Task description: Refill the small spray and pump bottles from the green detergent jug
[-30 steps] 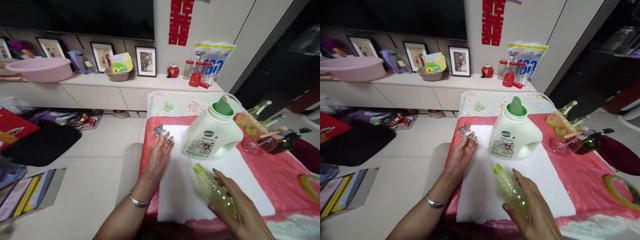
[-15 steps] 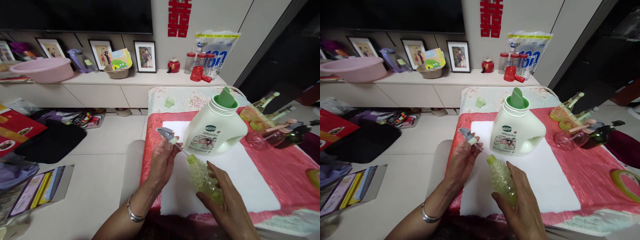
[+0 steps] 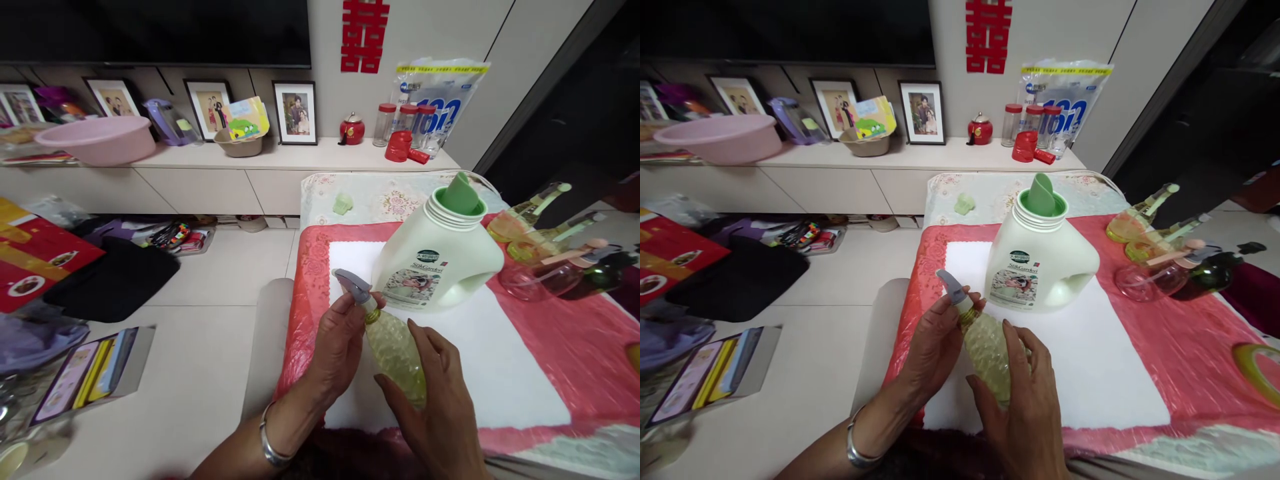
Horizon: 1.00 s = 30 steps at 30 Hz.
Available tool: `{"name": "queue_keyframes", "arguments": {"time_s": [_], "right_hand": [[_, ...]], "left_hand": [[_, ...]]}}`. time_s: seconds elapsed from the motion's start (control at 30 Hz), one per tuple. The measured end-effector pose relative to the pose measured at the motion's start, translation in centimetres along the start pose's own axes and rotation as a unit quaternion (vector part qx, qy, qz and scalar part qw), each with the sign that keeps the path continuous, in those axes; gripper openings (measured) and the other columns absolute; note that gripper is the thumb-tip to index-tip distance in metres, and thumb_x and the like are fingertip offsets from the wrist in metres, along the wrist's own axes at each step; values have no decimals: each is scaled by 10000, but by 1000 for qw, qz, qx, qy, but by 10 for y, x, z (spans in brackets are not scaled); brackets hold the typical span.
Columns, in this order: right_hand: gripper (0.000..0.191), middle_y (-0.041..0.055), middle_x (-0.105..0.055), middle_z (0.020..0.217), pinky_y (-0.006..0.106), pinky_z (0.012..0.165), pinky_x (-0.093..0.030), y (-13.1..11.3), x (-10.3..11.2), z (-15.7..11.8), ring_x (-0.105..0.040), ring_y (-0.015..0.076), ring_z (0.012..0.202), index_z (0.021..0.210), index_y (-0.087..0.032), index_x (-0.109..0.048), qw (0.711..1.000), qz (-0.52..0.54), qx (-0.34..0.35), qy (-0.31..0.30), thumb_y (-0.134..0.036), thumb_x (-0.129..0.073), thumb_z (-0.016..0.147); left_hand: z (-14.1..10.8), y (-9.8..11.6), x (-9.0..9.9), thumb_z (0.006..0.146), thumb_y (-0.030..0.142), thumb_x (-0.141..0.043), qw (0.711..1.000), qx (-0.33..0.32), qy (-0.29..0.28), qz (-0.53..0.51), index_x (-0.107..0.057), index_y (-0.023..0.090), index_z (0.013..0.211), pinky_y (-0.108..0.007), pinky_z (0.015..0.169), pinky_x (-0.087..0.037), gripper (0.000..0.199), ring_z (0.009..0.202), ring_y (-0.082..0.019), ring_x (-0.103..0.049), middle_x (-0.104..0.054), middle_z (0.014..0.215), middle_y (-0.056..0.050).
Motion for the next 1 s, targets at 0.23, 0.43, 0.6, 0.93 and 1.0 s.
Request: {"name": "queue_keyframes", "arguments": {"time_s": [0.23, 0.43, 0.6, 0.93, 1.0], "right_hand": [[643, 122, -506, 1361, 333, 955, -555, 8, -1, -4, -543, 228, 1215, 1561, -215, -401, 995, 90, -37, -5, -418, -634, 997], [580, 89, -512, 1444, 293, 1005, -555, 35, -32, -26, -565, 242, 1281, 1452, -262, -556, 801, 505, -301, -111, -504, -700, 945], [779, 166, -492, 1453, 480, 1029, -539, 28, -48, -35, -566, 353, 1271, 1416, -193, -585, 555, 679, -470, -99, -632, -794, 809], [907, 87, -270, 1595, 444, 1106, -496, 5, -20, -31, -374, 293, 1449, 1622, -370, -263, 863, 414, -288, 37, -464, -779, 881], [837, 126, -340, 1544, 472, 1167, -424, 7, -18, -35, -396, 297, 1426, 1616, -286, -301, 909, 337, -239, 43, -483, -726, 923]], "left_hand": [[-2, -3, 0, 784, 316, -859, 999, 16, 0, -36, -786, 179, 1045, -324, 993, -490, 303, 1001, -189, -710, -792, 1021, -67], [-5, -4, 0, 771, 314, -871, 997, 47, -22, -53, -768, 184, 1058, -346, 957, -515, 331, 1029, -219, -710, -772, 1027, -56], [-6, -5, -5, 789, 341, -856, 996, 47, -38, -68, -746, 187, 1057, -361, 903, -537, 328, 989, -223, -706, -751, 999, -55], [7, -3, 11, 683, 303, -933, 992, 33, 71, -97, -744, 194, 996, -328, 934, -532, 381, 965, -199, -719, -749, 1009, -22], [8, -2, 11, 691, 308, -929, 993, 26, 64, -94, -746, 189, 1017, -329, 961, -525, 393, 981, -197, -715, -751, 1019, -29]]}}
Point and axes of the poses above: each hand's wrist, its own z-axis towards the middle knuckle, its own x-axis out of the back of the hand, y = z × x, the point moved 5 cm from there along z, towards the middle knuckle
